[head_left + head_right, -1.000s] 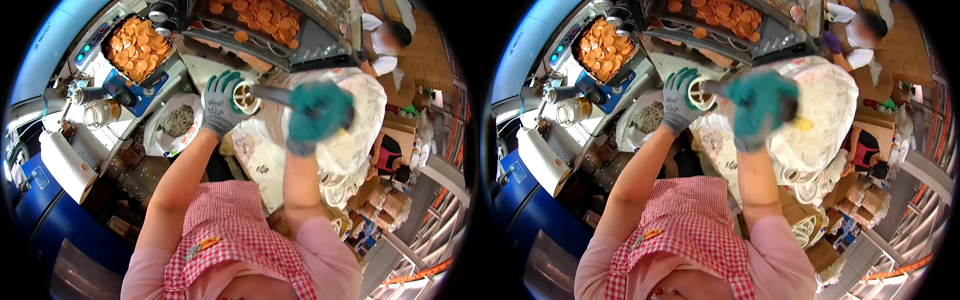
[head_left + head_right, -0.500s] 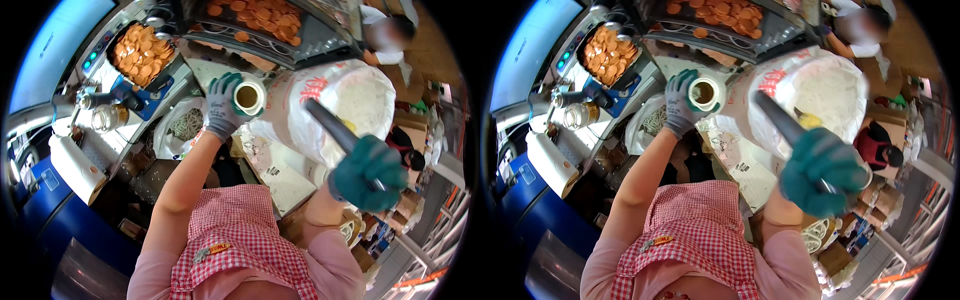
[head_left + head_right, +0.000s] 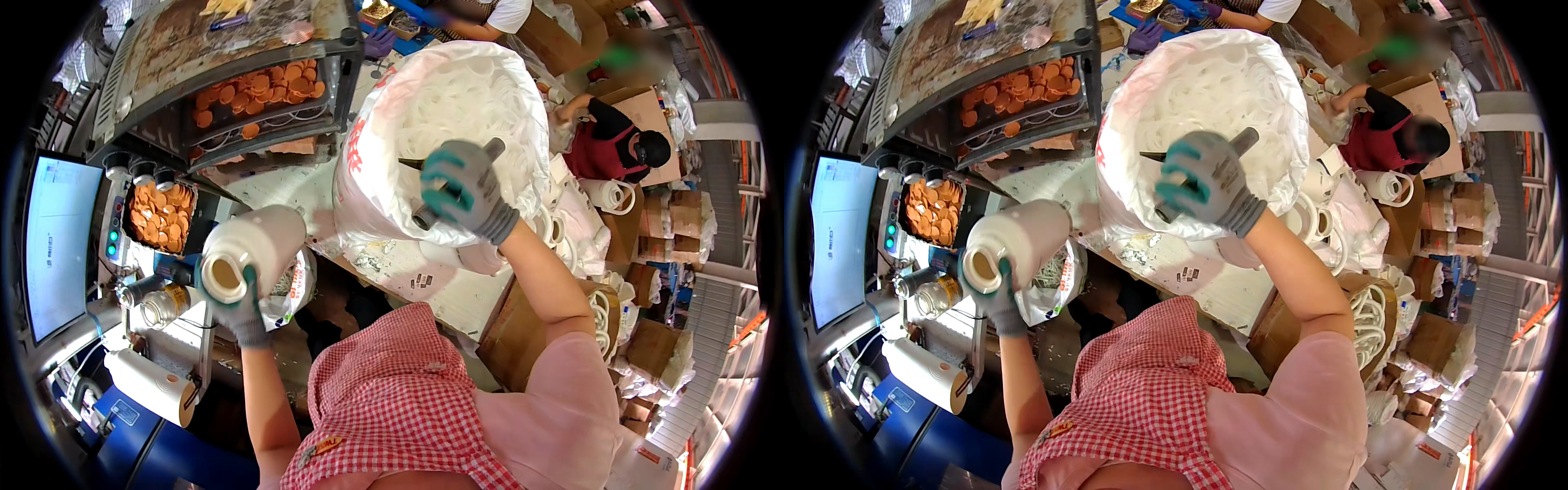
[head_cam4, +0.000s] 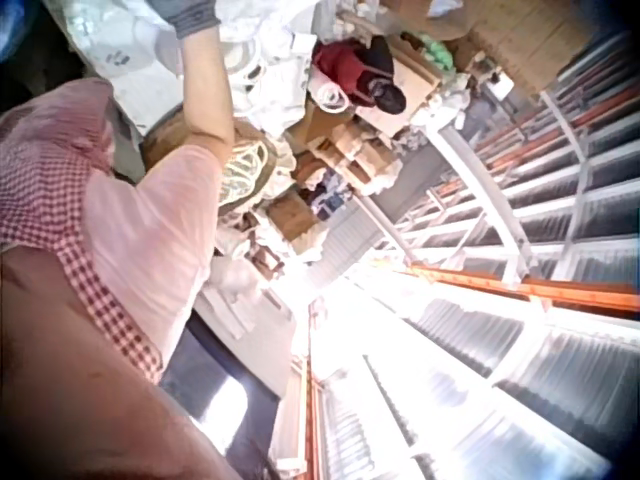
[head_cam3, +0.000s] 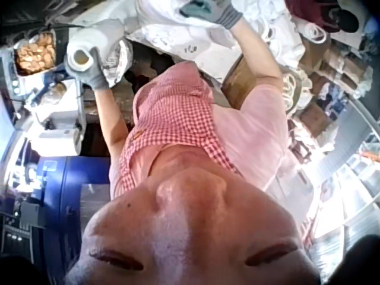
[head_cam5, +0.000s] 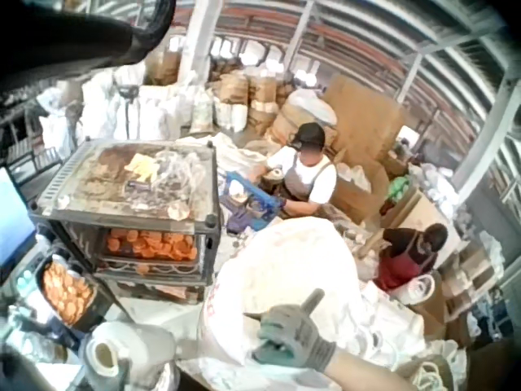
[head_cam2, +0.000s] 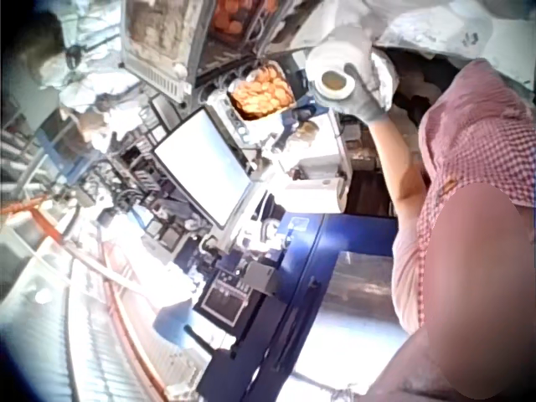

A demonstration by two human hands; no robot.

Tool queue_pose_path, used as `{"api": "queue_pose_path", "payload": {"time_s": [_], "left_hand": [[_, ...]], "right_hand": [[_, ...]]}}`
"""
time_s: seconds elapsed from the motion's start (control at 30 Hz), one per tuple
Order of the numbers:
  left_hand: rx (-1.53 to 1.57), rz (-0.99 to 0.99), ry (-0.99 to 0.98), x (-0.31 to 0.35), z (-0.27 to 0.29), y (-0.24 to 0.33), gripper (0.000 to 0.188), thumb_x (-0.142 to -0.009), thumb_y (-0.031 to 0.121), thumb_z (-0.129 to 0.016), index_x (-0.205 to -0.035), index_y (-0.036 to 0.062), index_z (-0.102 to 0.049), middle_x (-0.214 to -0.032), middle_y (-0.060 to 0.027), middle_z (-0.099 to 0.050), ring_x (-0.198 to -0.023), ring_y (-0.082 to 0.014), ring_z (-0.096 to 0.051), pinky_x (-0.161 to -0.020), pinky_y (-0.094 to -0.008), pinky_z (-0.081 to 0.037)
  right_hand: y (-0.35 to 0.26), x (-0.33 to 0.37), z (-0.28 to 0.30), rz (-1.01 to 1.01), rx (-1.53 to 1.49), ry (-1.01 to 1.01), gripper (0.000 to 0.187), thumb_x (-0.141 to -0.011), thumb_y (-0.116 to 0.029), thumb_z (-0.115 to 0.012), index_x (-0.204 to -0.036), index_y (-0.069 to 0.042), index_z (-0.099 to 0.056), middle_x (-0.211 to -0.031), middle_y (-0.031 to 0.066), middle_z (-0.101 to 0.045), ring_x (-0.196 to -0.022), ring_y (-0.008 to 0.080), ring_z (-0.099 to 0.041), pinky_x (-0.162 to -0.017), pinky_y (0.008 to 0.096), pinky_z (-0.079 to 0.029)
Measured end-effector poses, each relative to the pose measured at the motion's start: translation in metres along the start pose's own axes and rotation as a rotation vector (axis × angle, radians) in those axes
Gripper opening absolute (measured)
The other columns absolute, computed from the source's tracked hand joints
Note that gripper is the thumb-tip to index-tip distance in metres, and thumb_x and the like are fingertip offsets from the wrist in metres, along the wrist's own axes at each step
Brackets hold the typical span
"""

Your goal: The person attaches orange adhesive seals to plastic jugs, inserts handles and tubes into ceramic pitchers, and organizes components at a manufacturing workstation.

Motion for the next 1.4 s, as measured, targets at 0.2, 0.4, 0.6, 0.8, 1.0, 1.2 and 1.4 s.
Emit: {"api": "queue_pose_path", "payload": {"time_s": [0.2,0.4,0.6,0.8,1.0,1.2,1.4], "left_hand": [[-0.235,-0.012,-0.272,0.012,0.054,0.088,0.081,-0.067,0.028,-0.087,-0.13,-0.0043,-0.048,-0.125,-0.0165,-0.058,-0.113,-0.0273,-0.057,-0.1,-0.0398,-0.044],[-0.017,0.316,-0.65,0.055,0.011,0.047,0.072,-0.068,0.018,-0.087,-0.128,-0.0033,-0.052,-0.114,-0.0139,-0.063,-0.102,-0.0221,-0.061,-0.09,-0.0338,-0.05],[-0.295,-0.24,-0.646,0.066,-0.005,0.04,0.08,-0.061,0.03,-0.089,-0.125,-0.0001,-0.053,-0.117,-0.0187,-0.049,-0.106,-0.038,-0.052,-0.093,-0.0453,-0.045],[-0.236,-0.459,-0.625,0.104,0.013,0.101,0.08,-0.061,0.031,-0.088,-0.127,0.0048,-0.051,-0.119,-0.0191,-0.051,-0.105,-0.0366,-0.055,-0.087,-0.0444,-0.048],[-0.219,-0.369,-0.822,0.139,0.042,0.09,0.03,-0.057,0.022,-0.088,-0.068,0.0033,-0.067,-0.088,-0.0108,-0.063,-0.091,-0.0283,-0.057,-0.079,-0.0396,-0.049],[-0.176,-0.261,-0.884,0.168,0.07,0.097,0.037,-0.055,0.022,-0.088,-0.08,0.0008,-0.071,-0.087,-0.0108,-0.061,-0.085,-0.0266,-0.061,-0.072,-0.0379,-0.052],[-0.164,-0.431,-0.945,0.211,0.069,0.116,0.03,-0.061,0.02,-0.088,-0.077,0.0018,-0.071,-0.084,-0.0102,-0.059,-0.081,-0.0258,-0.059,-0.07,-0.0372,-0.05]], "right_hand": [[0.112,-0.029,0.047,-0.438,0.435,0.099,0.014,-0.08,-0.023,-0.066,-0.094,-0.021,-0.069,-0.105,0.0051,-0.057,-0.1,0.024,-0.055,-0.086,0.0396,-0.044],[0.105,-0.046,0.027,-0.38,0.533,-0.236,0.015,-0.085,-0.031,-0.059,-0.092,-0.022,-0.069,-0.11,0.0047,-0.057,-0.104,0.0235,-0.056,-0.082,0.0423,-0.049],[0.072,-0.027,0.041,-0.503,-0.355,0.442,0.025,-0.088,-0.033,-0.063,-0.1,-0.01,-0.067,-0.093,0.009,-0.07,-0.077,0.0244,-0.067,-0.065,0.0359,-0.052],[-0.177,0.013,-0.179,-0.914,-1.547,-0.153,0.024,-0.087,-0.028,-0.067,-0.092,-0.005,-0.068,-0.072,0.0037,-0.063,-0.056,0.0083,-0.054,-0.049,0.0242,-0.044],[-0.243,0.063,-0.228,-0.945,-1.497,-0.154,0.025,-0.086,-0.021,-0.065,-0.103,-0.003,-0.065,-0.075,0.0012,-0.061,-0.057,0.0103,-0.055,-0.051,0.025,-0.046],[-0.328,0.053,-0.145,-0.151,-0.209,-0.338,0.032,-0.083,-0.042,-0.064,-0.097,-0.013,-0.062,-0.093,0.0087,-0.065,-0.083,0.0311,-0.063,-0.074,0.0393,-0.051],[-0.36,0.094,-0.104,-0.035,-0.091,-0.175,0.042,-0.073,-0.051,-0.068,-0.094,-0.015,-0.062,-0.089,0.0076,-0.064,-0.082,0.0273,-0.062,-0.074,0.0423,-0.048]]}}
Point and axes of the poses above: each hand's wrist, its own x-axis away from the middle knuckle, its own z-axis out of the back of the hand, y = z × x, the point moved 10 cm from there along -x, towards the middle knuckle
